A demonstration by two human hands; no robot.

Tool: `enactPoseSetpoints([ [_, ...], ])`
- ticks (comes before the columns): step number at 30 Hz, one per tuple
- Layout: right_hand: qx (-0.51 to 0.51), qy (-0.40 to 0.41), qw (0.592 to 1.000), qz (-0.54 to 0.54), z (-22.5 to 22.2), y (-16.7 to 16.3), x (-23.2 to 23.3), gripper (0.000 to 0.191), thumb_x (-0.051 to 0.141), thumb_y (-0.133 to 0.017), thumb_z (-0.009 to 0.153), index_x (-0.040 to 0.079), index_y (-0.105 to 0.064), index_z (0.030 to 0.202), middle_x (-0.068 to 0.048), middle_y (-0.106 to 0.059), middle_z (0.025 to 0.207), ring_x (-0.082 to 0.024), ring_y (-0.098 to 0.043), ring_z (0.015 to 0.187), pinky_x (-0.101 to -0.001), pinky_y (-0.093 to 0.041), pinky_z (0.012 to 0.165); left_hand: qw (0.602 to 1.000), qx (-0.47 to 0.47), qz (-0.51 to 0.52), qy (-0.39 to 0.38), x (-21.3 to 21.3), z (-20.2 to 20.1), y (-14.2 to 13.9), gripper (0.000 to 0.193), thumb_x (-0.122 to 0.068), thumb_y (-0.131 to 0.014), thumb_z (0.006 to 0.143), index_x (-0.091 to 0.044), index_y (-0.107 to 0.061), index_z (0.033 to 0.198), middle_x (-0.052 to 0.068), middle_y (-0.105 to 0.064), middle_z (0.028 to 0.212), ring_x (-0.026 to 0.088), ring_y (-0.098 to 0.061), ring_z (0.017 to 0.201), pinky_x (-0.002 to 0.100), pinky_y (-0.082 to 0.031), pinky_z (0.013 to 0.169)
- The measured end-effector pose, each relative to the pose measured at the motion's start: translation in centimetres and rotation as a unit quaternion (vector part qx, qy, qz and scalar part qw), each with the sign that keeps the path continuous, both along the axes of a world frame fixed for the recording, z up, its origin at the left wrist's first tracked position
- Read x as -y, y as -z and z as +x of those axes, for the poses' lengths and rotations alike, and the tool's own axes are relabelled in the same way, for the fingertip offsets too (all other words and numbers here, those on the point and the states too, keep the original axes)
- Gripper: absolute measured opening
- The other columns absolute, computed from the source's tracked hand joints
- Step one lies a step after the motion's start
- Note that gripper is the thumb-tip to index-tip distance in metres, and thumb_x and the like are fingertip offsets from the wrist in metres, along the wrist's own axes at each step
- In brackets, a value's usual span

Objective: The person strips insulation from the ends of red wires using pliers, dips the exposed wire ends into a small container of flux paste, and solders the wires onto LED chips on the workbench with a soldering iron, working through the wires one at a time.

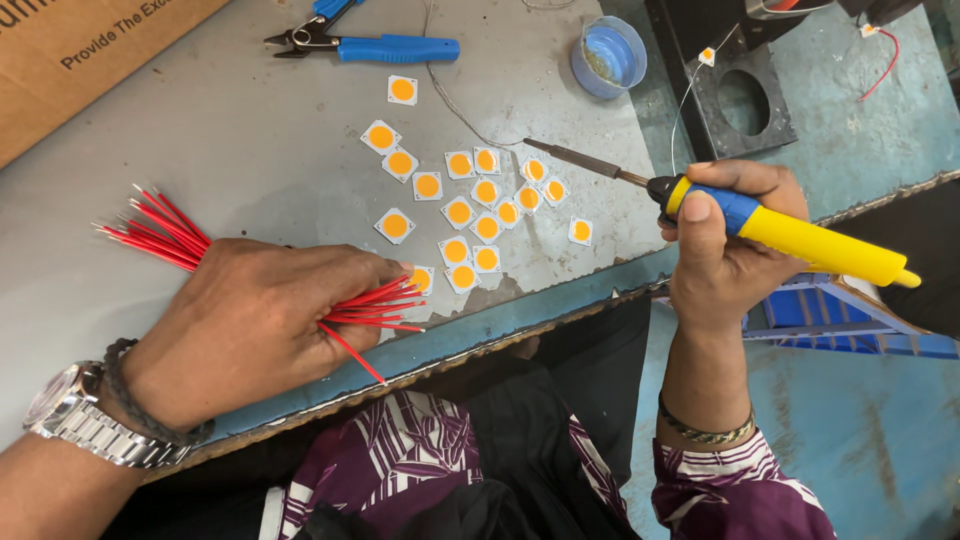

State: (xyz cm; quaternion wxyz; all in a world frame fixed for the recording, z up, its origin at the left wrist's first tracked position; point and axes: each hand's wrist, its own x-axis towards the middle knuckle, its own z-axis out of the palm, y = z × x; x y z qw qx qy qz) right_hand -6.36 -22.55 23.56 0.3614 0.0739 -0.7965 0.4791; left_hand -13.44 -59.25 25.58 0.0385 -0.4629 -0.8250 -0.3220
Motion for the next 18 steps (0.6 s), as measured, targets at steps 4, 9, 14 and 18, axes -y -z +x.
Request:
enactPoseSetpoints([
  [4, 0.005, 0.001, 1.000, 0.004, -0.1, 0.1, 0.1, 0.027, 0.019, -0.074, 0.113, -0.005, -0.062, 0.114, -0.007, -0.063, 0.097, -0.009, -0.063, 0.068, -0.0177, -0.053, 0.062, 1.000, 0.005, -0.005, 0.000, 0.1, -0.1, 0.0, 0.040, -0.023, -0.081, 0.071, -0.006, -0.074, 0.107, 0.005, -0.077, 0.087, 0.024, -0.072, 0.066, 0.037, -0.054, 0.055],
  [9, 0.011, 0.004, 1.000, 0.004, -0.2, 0.0, 0.3, 0.027, 0.019, -0.075, 0.114, -0.005, -0.062, 0.114, -0.007, -0.063, 0.098, -0.009, -0.063, 0.069, -0.0181, -0.054, 0.063, 1.000, 0.008, -0.006, -0.002, 0.1, -0.1, 0.2, 0.038, -0.022, -0.080, 0.072, -0.007, -0.075, 0.106, 0.005, -0.077, 0.087, 0.024, -0.072, 0.065, 0.037, -0.054, 0.054],
  [14, -0.009, 0.016, 0.999, -0.031, -0.1, 0.0, 0.2, 0.029, 0.022, -0.073, 0.110, -0.004, -0.060, 0.112, -0.006, -0.062, 0.094, -0.009, -0.061, 0.067, -0.0204, -0.054, 0.059, 1.000, 0.007, 0.005, 0.000, 0.1, -0.1, 0.3, 0.037, -0.021, -0.079, 0.074, -0.006, -0.075, 0.108, 0.005, -0.077, 0.088, 0.024, -0.073, 0.067, 0.037, -0.054, 0.055],
  [18, -0.023, 0.005, 0.980, -0.199, 0.1, 0.2, -1.5, 0.029, 0.028, -0.070, 0.109, 0.000, -0.062, 0.107, -0.006, -0.059, 0.081, -0.010, -0.057, 0.058, -0.0220, -0.047, 0.050, 1.000, 0.002, 0.025, 0.000, 0.0, -0.2, 0.3, 0.035, -0.022, -0.079, 0.075, -0.007, -0.074, 0.106, 0.005, -0.077, 0.090, 0.024, -0.072, 0.068, 0.037, -0.055, 0.057],
])
